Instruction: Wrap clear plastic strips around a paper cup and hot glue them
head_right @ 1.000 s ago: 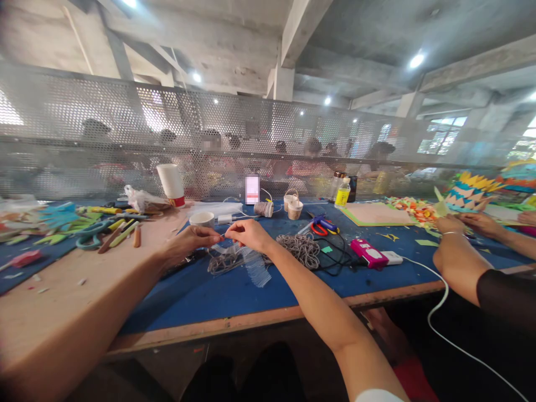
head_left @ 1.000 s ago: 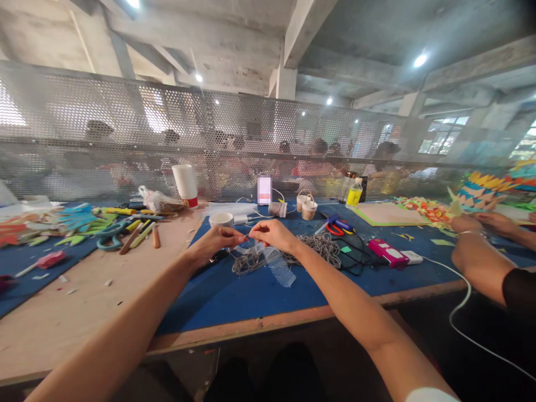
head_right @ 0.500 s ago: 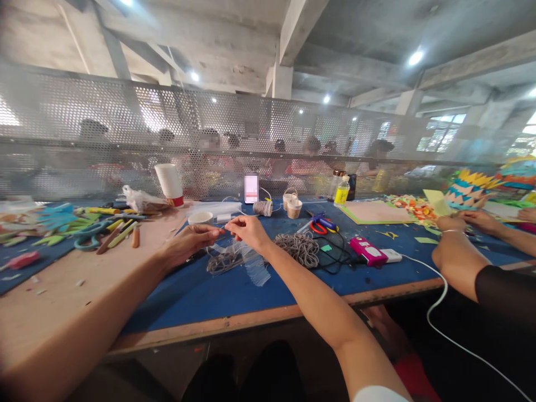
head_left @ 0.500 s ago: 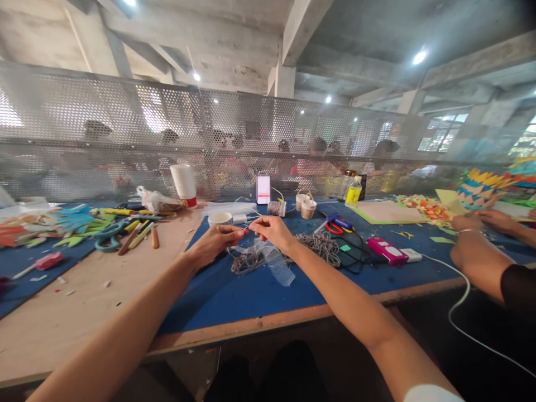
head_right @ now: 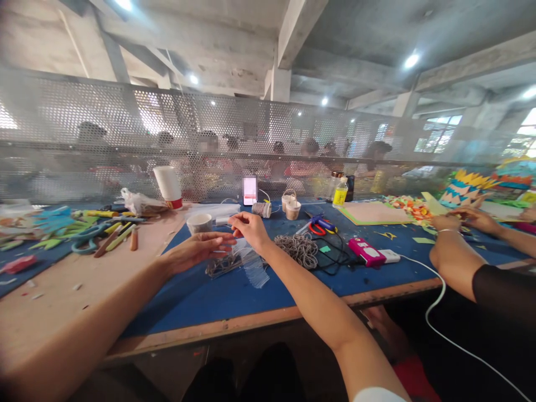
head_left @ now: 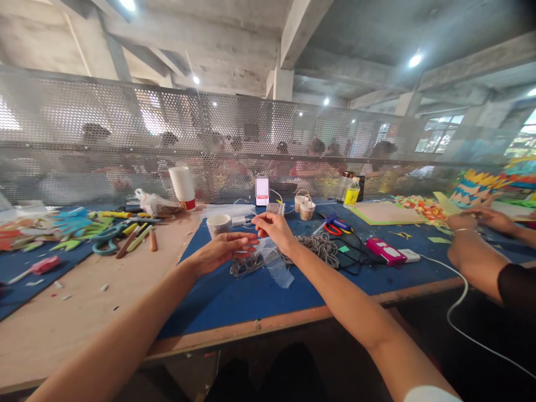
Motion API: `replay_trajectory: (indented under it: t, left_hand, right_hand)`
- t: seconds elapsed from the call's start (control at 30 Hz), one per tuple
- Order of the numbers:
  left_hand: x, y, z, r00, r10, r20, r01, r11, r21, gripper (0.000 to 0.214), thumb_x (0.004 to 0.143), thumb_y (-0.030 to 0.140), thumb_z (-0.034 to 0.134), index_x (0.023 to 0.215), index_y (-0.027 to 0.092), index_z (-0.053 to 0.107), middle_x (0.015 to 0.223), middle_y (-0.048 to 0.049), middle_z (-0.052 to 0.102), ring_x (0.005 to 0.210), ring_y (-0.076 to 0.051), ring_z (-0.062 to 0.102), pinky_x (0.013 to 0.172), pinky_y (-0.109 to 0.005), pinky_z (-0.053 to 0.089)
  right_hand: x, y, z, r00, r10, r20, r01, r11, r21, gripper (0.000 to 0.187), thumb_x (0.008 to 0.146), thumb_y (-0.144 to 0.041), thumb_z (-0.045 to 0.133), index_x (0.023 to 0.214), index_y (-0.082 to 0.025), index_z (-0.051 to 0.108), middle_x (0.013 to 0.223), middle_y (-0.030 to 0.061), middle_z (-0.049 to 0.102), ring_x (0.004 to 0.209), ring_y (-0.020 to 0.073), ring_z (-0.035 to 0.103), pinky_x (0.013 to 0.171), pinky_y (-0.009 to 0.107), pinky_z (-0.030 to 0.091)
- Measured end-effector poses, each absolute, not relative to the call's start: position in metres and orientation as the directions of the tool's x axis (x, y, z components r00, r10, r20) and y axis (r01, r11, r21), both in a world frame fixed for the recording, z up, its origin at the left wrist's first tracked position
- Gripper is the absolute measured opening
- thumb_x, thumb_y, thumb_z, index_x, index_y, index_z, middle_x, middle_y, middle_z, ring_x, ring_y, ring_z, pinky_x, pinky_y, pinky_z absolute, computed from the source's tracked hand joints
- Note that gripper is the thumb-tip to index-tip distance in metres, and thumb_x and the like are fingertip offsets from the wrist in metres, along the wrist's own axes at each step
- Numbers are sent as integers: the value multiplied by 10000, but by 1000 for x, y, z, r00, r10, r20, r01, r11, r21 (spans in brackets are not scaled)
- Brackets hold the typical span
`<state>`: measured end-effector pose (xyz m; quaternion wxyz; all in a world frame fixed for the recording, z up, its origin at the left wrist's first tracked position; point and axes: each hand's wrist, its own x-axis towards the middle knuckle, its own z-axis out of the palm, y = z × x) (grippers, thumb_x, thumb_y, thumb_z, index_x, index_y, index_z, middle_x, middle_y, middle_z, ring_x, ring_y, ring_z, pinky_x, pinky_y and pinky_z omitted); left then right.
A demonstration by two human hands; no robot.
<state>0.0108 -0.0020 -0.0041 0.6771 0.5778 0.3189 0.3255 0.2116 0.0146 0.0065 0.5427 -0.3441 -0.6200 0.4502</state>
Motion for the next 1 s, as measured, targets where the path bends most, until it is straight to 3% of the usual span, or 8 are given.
replay_trajectory:
  t: [0.17,0.37,0.43,0.53,0.63,0.73,1.0]
  left_hand:
    - [19,-6,-10,614,783,-105,-137,236,962,242,812,285,788,1011,148,774,1008,-98,754,854,-131,690,822,-237,545]
    - [17,0,-16,564,819,-103,-140,218,966,212,725,262,852,878,142,767,858,-44,707,710,-90,618,722,-220,522]
    - [19,-1,-16,516,855,-52,-96,118,988,236,713,301,853,869,152,759,820,-35,697,698,-105,612,718,-246,520]
    - [26,-5,-15,373,916,145,108,-198,974,256,737,375,810,861,159,747,737,-28,689,663,-141,603,674,-278,496]
    - [32,-11,-15,246,867,433,426,-498,756,229,807,390,718,889,179,754,689,-30,695,625,-161,584,632,-284,444]
    - [34,-13,-16,216,805,553,538,-571,620,208,830,364,676,923,204,771,761,-45,748,659,-179,630,671,-287,455]
    - [35,-10,-18,171,901,398,401,-432,808,164,784,330,700,857,194,755,745,-39,770,727,-225,724,701,-312,544]
  right_hand:
    - [209,11,8,-207,903,376,-167,346,-923,362,741,-499,779,854,-170,679,710,-20,638,569,81,598,569,206,522]
    - [208,9,7,-249,892,376,-222,326,-919,365,741,-501,787,867,-175,683,730,-17,659,592,89,634,592,214,550]
    - [207,8,7,-239,896,374,-220,325,-920,379,734,-513,787,869,-175,681,733,-18,661,601,93,644,602,220,558]
    - [206,8,8,-190,913,362,-198,325,-925,407,706,-531,799,853,-173,674,720,-19,660,601,107,659,607,233,568]
    - [204,8,8,-132,929,346,-217,313,-924,415,683,-534,810,836,-176,666,710,-17,662,601,128,678,624,256,587]
    - [203,9,7,-96,939,330,-240,300,-923,408,683,-534,810,838,-188,661,720,-11,673,628,156,704,659,285,607]
    - [201,11,4,-104,940,326,-210,300,-931,409,688,-543,804,833,-198,639,720,-10,670,661,191,727,669,309,616]
